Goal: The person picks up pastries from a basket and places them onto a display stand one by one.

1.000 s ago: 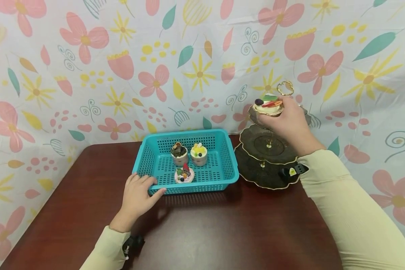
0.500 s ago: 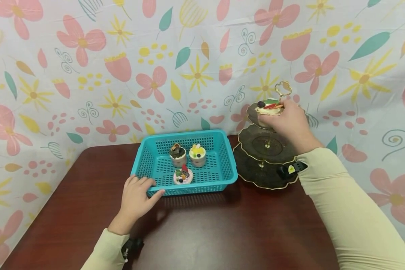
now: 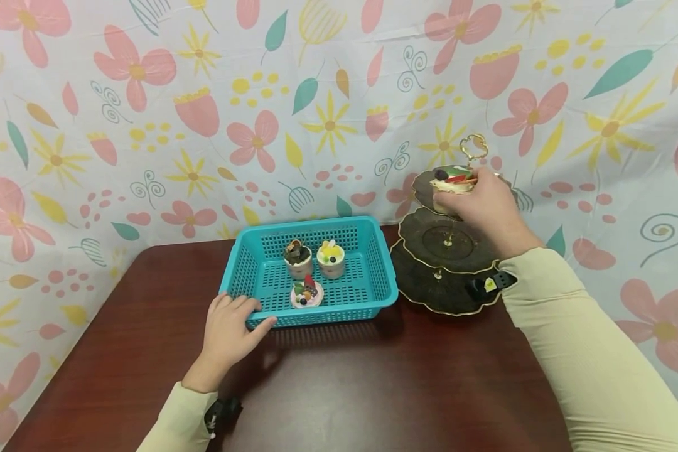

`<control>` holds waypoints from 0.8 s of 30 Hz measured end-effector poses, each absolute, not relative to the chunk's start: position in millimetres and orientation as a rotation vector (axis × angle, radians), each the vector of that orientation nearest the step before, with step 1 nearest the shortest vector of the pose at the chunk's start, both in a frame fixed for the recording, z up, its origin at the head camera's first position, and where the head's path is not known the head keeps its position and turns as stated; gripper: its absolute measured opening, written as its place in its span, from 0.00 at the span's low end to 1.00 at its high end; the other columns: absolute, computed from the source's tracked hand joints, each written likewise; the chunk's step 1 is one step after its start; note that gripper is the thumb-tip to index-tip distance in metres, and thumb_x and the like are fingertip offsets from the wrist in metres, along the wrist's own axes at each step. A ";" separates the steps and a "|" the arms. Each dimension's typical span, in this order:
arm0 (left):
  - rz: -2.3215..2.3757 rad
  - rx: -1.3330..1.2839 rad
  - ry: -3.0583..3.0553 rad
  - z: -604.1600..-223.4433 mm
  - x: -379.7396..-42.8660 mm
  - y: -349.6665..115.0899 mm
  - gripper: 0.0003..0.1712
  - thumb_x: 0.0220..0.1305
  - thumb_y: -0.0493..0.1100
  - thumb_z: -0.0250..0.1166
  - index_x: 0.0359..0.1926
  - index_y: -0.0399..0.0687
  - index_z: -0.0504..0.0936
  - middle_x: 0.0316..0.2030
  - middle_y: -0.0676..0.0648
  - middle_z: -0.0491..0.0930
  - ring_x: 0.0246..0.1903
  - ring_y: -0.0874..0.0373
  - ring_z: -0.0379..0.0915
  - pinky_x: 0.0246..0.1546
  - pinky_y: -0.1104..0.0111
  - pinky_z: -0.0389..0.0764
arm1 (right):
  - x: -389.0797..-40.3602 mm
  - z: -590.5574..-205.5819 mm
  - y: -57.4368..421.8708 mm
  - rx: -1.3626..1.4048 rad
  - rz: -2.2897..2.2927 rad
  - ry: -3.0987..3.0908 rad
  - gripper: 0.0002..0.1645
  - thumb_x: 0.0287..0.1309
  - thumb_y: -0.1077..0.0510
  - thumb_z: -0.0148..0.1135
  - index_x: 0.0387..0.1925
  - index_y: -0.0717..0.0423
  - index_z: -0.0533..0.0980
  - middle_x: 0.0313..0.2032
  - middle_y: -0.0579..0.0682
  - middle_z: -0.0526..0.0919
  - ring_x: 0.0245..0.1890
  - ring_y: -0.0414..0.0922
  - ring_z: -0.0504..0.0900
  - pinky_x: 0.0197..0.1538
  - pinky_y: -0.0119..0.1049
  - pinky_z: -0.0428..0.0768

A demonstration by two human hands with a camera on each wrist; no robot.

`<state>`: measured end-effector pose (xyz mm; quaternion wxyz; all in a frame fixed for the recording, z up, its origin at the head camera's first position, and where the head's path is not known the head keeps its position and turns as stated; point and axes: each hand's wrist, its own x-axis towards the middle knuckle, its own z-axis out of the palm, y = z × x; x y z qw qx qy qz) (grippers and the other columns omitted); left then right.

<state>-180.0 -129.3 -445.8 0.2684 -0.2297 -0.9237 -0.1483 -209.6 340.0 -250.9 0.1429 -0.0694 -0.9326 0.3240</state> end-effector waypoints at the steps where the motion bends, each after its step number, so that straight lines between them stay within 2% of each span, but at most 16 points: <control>1: -0.398 -0.621 -2.490 -445.9 -180.3 -129.3 0.27 0.60 0.68 0.65 0.36 0.48 0.84 0.34 0.47 0.85 0.40 0.44 0.78 0.63 0.41 0.65 | -209.2 -251.2 340.7 -0.199 0.941 -2.692 0.50 0.56 0.31 0.67 0.60 0.67 0.63 0.51 0.69 0.72 0.47 0.65 0.72 0.47 0.53 0.69; 4: -0.396 -0.625 -2.484 -446.1 -181.1 -129.3 0.27 0.60 0.68 0.65 0.36 0.48 0.84 0.34 0.47 0.85 0.40 0.44 0.78 0.63 0.41 0.65 | -207.8 -251.6 341.5 -0.196 0.957 -2.694 0.54 0.56 0.32 0.66 0.65 0.69 0.60 0.53 0.70 0.71 0.50 0.66 0.71 0.51 0.57 0.68; 11: -0.396 -0.631 -2.467 -447.5 -179.9 -128.7 0.26 0.59 0.67 0.66 0.35 0.48 0.84 0.33 0.48 0.85 0.39 0.45 0.77 0.62 0.40 0.65 | -205.3 -252.6 341.8 -0.267 0.955 -2.712 0.63 0.55 0.30 0.65 0.69 0.73 0.51 0.57 0.75 0.68 0.54 0.69 0.70 0.55 0.63 0.68; 20: -0.387 -0.622 -2.464 -448.5 -179.7 -127.0 0.26 0.59 0.67 0.66 0.36 0.49 0.84 0.33 0.47 0.85 0.39 0.45 0.77 0.63 0.41 0.65 | -207.0 -254.2 345.7 -0.231 0.930 -2.753 0.64 0.56 0.29 0.64 0.70 0.73 0.50 0.57 0.75 0.68 0.56 0.70 0.69 0.58 0.66 0.67; 24: -0.393 -0.627 -2.450 -449.5 -178.9 -126.9 0.26 0.59 0.67 0.67 0.35 0.48 0.84 0.32 0.47 0.84 0.38 0.45 0.77 0.62 0.41 0.65 | -208.0 -255.1 343.5 -0.169 0.993 -2.706 0.64 0.56 0.31 0.67 0.72 0.71 0.48 0.58 0.75 0.66 0.57 0.69 0.69 0.60 0.65 0.65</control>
